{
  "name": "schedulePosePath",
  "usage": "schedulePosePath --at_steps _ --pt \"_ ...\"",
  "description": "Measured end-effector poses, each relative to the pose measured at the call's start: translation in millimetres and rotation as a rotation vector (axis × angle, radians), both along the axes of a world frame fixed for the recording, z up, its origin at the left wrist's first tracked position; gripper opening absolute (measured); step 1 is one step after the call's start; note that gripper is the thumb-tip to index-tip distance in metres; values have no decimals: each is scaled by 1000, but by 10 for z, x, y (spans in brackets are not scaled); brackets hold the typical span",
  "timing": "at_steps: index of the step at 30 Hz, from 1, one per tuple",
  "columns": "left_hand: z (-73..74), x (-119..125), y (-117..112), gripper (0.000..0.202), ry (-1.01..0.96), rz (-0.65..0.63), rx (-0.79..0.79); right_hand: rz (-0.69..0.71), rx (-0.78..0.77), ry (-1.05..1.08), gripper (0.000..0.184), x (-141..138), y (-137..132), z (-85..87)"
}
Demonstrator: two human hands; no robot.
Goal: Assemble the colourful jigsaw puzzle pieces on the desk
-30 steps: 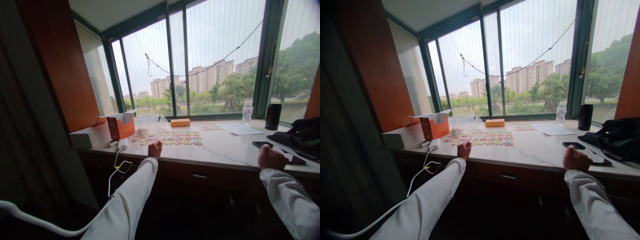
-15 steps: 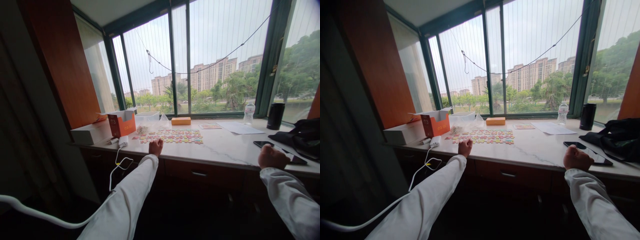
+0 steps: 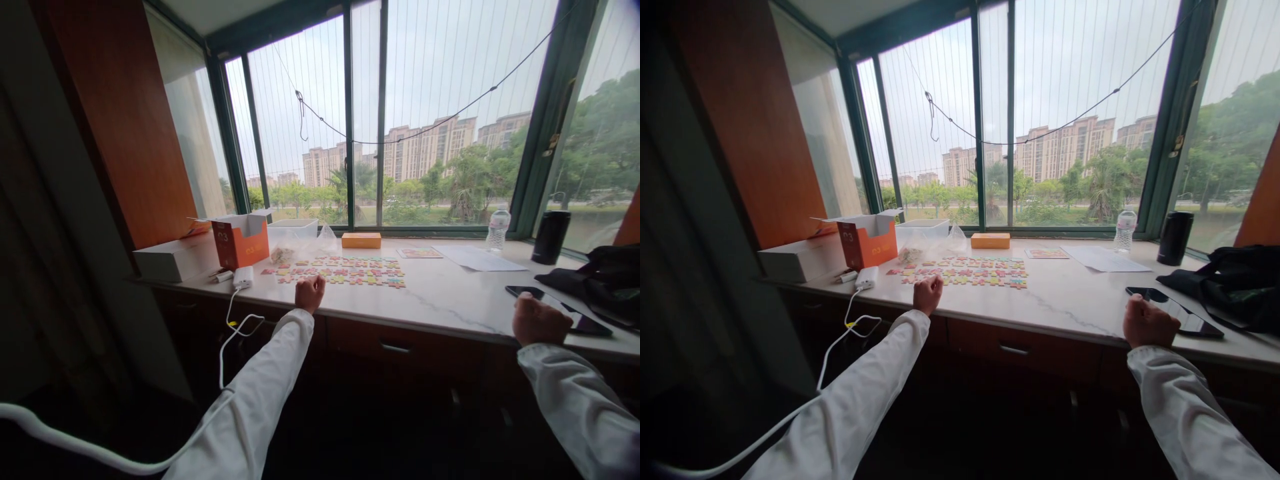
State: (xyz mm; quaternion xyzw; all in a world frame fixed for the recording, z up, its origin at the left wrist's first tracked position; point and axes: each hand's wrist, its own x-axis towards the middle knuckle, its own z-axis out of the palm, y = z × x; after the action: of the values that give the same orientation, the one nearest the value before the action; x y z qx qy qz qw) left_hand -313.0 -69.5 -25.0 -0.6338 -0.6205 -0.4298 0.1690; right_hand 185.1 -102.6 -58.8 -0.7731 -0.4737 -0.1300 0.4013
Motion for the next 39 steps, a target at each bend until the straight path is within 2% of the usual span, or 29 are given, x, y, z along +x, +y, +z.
schedulePosePath --at_steps 6,12,15,18,22,26,29,31,33,39 --pt "-12 -5 -16 43 -28 -21 20 70 39 8 45 -2 -10 -8" --pt "-62 -12 -44 45 -67 -67 -25 134 -139 126 30 18 132 71" --pt "-60 1 -51 45 -34 -78 -79 277 -128 50 28 -254 251 193" --pt "31 7 19 41 -2 8 -173 459 -174 -145 35 -758 365 390" --pt "339 -32 371 38 11 180 -275 583 -256 -378 48 -1544 590 694" --pt "712 -117 1015 38 44 245 -442 685 -290 -466 50 -2210 988 884" --pt "849 -205 1499 30 91 248 -561 743 -330 -485 51 -2591 1358 930" --pt "832 -274 1736 26 97 246 -607 771 -355 -502 49 -2792 1613 938" --pt "744 -345 1883 25 111 243 -646 805 -383 -522 46 -2962 1866 938" --pt "426 -493 2000 34 164 195 -724 869 -507 -467 36 -3419 2605 876"
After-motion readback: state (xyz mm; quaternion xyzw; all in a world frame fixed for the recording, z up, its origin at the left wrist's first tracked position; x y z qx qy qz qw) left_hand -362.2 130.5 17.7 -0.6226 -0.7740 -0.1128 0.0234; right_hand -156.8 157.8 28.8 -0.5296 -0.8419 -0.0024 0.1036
